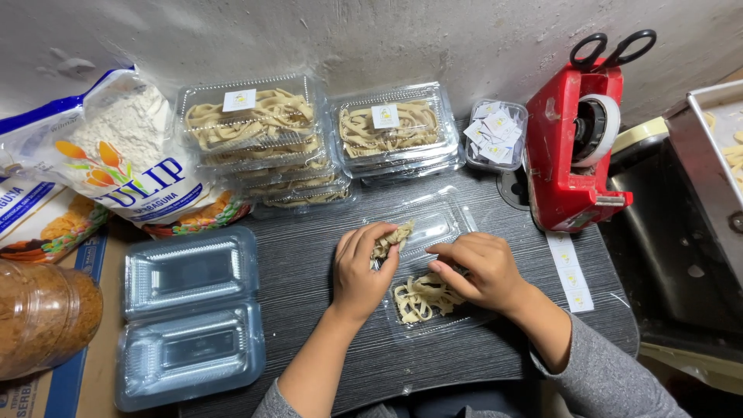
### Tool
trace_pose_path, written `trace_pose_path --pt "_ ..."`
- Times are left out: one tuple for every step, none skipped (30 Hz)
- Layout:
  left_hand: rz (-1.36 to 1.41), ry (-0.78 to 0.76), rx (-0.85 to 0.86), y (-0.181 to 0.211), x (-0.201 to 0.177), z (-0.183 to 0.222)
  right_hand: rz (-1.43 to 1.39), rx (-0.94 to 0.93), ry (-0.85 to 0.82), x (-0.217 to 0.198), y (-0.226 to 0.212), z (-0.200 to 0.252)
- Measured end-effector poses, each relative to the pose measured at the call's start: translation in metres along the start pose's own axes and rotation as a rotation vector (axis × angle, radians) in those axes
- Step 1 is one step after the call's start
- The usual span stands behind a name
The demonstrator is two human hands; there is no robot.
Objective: The person places flat pasta strips into a clear plastic container, arranging them by hand. The person then uses a red tape dispenser to apply tape to the container.
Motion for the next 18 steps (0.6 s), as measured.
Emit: trace_pose_path --pt "0.0 0.002 -0.001 0.002 0.0 -0.001 0.0 -0.002 -0.002 0.001 -0.001 -0.001" --pt "0.075 0.023 0.024 0.004 0.0 -0.002 0.006 0.027 0.009 0.001 -0.003 -0.001" --pt "0.151 0.044 0.05 0.006 0.0 -0.003 0.013 0.056 0.021 0.002 -0.003 -0.002" --pt "0.15 0.046 0.05 0.005 0.0 0.0 0.012 0.054 0.019 0.002 -0.004 -0.002" --pt "0.17 0.057 0.123 0.006 0.001 0.002 -0.006 0.069 0.016 0.003 -0.005 -0.002" --pt "0.19 0.069 0.196 0.006 0.001 0.004 -0.023 0.084 0.012 0.003 -0.005 -0.002" --pt "0.19 0.069 0.197 0.009 0.0 0.004 -0.023 0.084 0.012 0.004 -0.005 -0.001" --pt "0.182 0.064 0.273 0.012 -0.001 0.003 -0.052 0.095 0.007 0.004 -0.005 0.001" --pt "0.172 0.058 0.347 0.016 -0.002 0.003 -0.081 0.107 0.0 0.005 -0.006 0.002" --pt "0.172 0.059 0.347 0.02 -0.004 -0.001 -0.082 0.107 -0.001 0.006 -0.005 0.003" --pt "0.197 0.059 0.386 0.025 -0.005 -0.004 -0.102 0.105 0.018 0.006 -0.004 0.004" --pt "0.223 0.06 0.425 0.029 -0.007 -0.008 -0.122 0.102 0.037 0.007 -0.003 0.005" --pt "0.223 0.06 0.423 0.029 -0.006 -0.007 -0.121 0.103 0.036 0.007 -0.004 0.005" --pt "0.22 0.063 0.423 0.028 -0.006 -0.007 -0.132 0.119 0.038 0.007 -0.004 0.005" --pt "0.216 0.066 0.424 0.028 -0.005 -0.006 -0.143 0.135 0.041 0.008 -0.003 0.005" --pt "0.216 0.065 0.423 0.029 -0.006 -0.007 -0.143 0.136 0.041 0.008 -0.004 0.005" --pt "0.217 0.071 0.412 0.029 -0.006 -0.008 -0.137 0.139 0.041 0.008 -0.004 0.005" --pt "0.219 0.076 0.402 0.029 -0.006 -0.008 -0.132 0.142 0.041 0.008 -0.004 0.006"
Point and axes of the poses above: each hand's wrist, its own z-axis away from the middle knuckle, its own x-axis out of the palm, y = z × x, the point moved 1 cm from there along -z, towards the middle knuckle, and after that the axes turned 11 degrees about y, right-handed, at the moved point
